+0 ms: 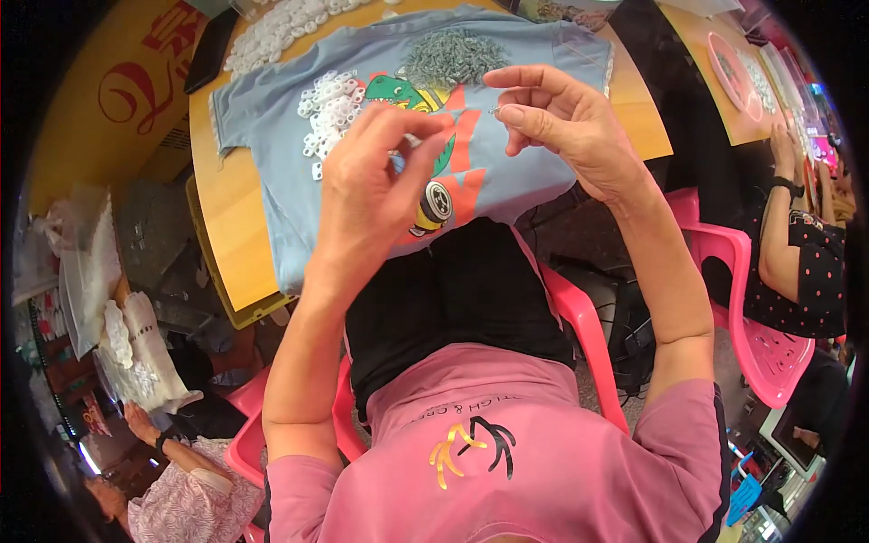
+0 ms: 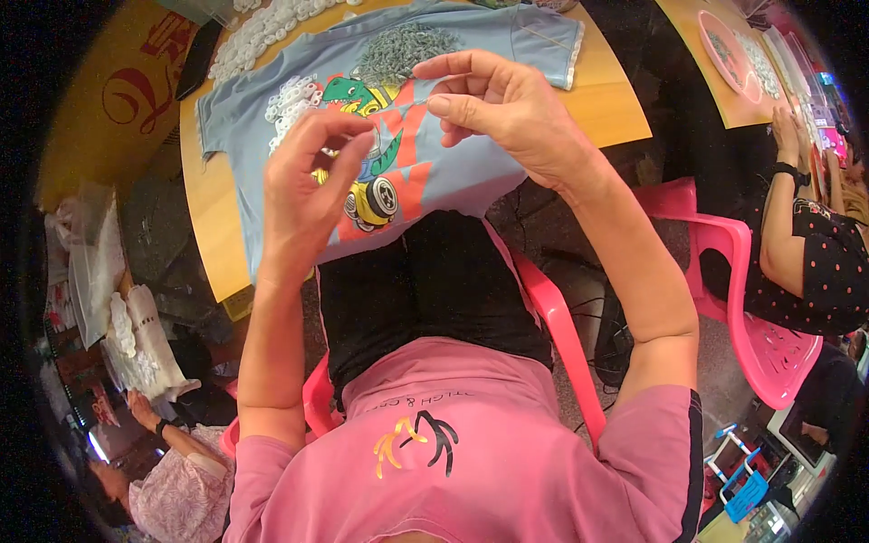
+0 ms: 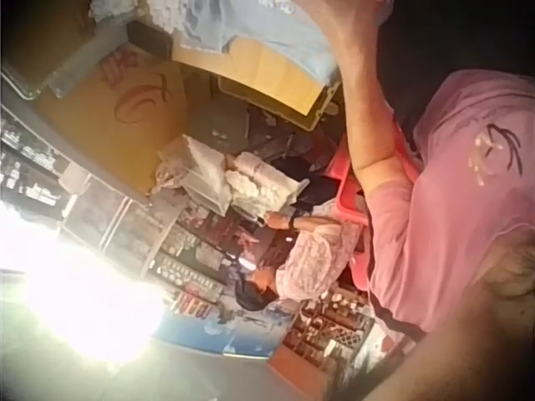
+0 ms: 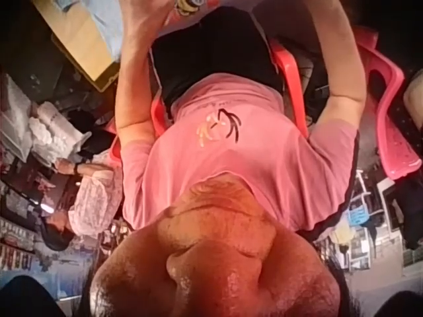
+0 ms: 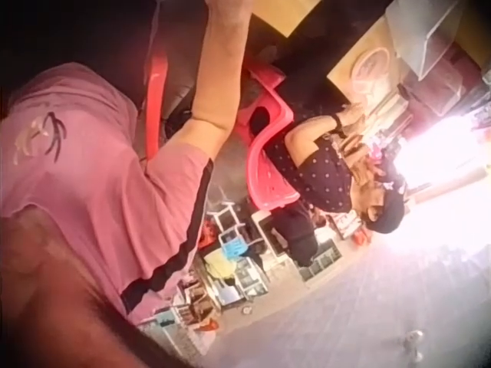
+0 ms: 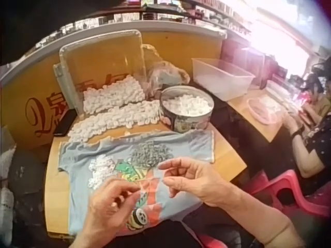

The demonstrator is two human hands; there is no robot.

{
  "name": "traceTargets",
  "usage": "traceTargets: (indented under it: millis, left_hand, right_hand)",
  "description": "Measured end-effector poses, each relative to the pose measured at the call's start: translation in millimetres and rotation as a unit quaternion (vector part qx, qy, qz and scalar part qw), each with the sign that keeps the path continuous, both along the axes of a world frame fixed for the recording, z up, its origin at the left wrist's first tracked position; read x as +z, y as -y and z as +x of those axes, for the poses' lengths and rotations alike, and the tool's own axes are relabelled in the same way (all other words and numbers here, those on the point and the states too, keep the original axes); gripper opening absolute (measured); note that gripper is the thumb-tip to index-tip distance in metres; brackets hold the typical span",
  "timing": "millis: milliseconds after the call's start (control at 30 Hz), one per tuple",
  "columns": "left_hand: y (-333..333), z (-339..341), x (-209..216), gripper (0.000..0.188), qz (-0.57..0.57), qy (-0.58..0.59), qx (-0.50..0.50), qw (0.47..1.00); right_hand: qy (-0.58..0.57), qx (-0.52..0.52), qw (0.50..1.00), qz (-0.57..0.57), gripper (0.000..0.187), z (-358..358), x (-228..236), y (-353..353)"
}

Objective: Applying small decorative beads or plastic pieces to a t-shirt with a printed design.

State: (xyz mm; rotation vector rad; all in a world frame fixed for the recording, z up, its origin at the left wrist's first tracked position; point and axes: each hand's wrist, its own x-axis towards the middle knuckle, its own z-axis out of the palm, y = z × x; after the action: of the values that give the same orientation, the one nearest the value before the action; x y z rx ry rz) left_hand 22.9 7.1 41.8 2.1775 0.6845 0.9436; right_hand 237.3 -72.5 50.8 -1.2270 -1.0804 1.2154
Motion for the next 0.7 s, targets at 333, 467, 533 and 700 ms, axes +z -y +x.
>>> traceTargets:
  millis: [333, 467, 533, 700]
  left_hand:
    - [5.1, 33.1, -5.3, 0.010, 0.029, 0.064, -0.033, 0.997]
    - [9.4, 35.8, -1.6, 0.009, -0.006, 0.041, -0.033, 0.999]
    - [10.7, 37.5, -3.1, 0.009, -0.053, 0.031, -0.020, 0.998]
    - [1.3, 37.5, -4.0, 0.017, -0.230, 0.038, 0.023, 0.972]
  right_hand:
    - [-0.036, 0.008, 0.999, -0.001, 0.042, -4.2, 2.3, 4.9]
    - [-0.007, 0.004, 0.999, 0.035, 0.040, -3.4, -2.0, 6.5]
    - [0.044, -0.005, 0.997, 0.059, 0.039, -5.6, -3.8, 6.1]
    - [0.105, -0.005, 0.991, 0.084, 0.037, -3.3, -8.5, 5.7]
